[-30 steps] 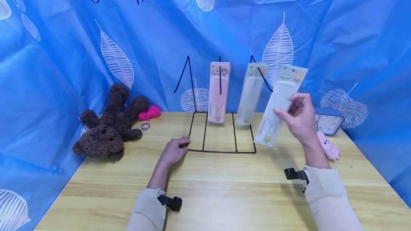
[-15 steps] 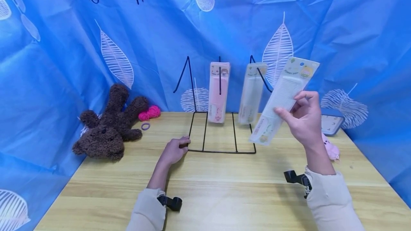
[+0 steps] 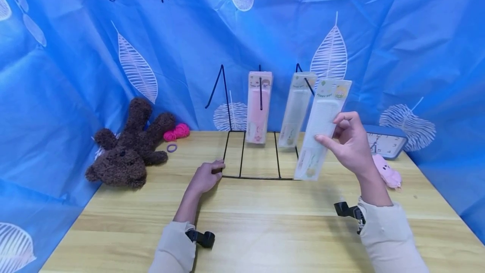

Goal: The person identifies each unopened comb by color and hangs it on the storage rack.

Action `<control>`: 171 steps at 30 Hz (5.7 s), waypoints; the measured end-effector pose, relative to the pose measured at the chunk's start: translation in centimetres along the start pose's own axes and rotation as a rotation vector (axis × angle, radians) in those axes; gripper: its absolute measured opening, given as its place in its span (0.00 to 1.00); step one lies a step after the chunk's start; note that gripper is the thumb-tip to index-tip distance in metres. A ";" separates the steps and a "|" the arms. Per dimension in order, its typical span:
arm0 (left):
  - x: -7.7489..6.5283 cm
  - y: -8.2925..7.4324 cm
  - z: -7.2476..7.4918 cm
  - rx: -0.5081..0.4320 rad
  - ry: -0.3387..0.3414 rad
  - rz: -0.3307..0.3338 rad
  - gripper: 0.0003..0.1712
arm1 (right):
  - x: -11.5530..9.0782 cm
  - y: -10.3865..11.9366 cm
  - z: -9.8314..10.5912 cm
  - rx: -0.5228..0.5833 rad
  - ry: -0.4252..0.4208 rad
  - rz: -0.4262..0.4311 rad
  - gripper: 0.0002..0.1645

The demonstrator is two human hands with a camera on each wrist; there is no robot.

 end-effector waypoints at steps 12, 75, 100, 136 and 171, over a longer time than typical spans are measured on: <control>0.1 0.0 0.0 -0.010 0.007 0.012 0.23 | -2.2 -1.3 -0.5 -0.284 0.208 -0.142 0.28; -0.1 0.0 -0.2 -0.005 -0.003 0.008 0.22 | -2.2 0.5 2.3 -0.330 0.300 -0.167 0.27; -0.2 0.0 -0.2 -0.011 -0.002 0.010 0.21 | -2.1 -1.0 1.5 -0.392 0.271 -0.234 0.27; 0.1 0.2 -0.1 -0.019 -0.006 0.043 0.22 | 2.9 -4.5 -1.6 -0.590 0.168 -0.283 0.24; 0.3 -0.1 -0.5 -0.008 0.015 0.019 0.22 | 2.5 -8.2 -0.5 -0.640 0.330 -0.388 0.26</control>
Point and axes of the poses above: each hand's wrist, its own x-axis towards the middle knuckle, its own z-axis out of the back of the hand, y = z × x, the point moved 5 cm from there along x, towards the middle knuckle, and after that the axes turned 8 degrees about -x, right-handed, at the moved point
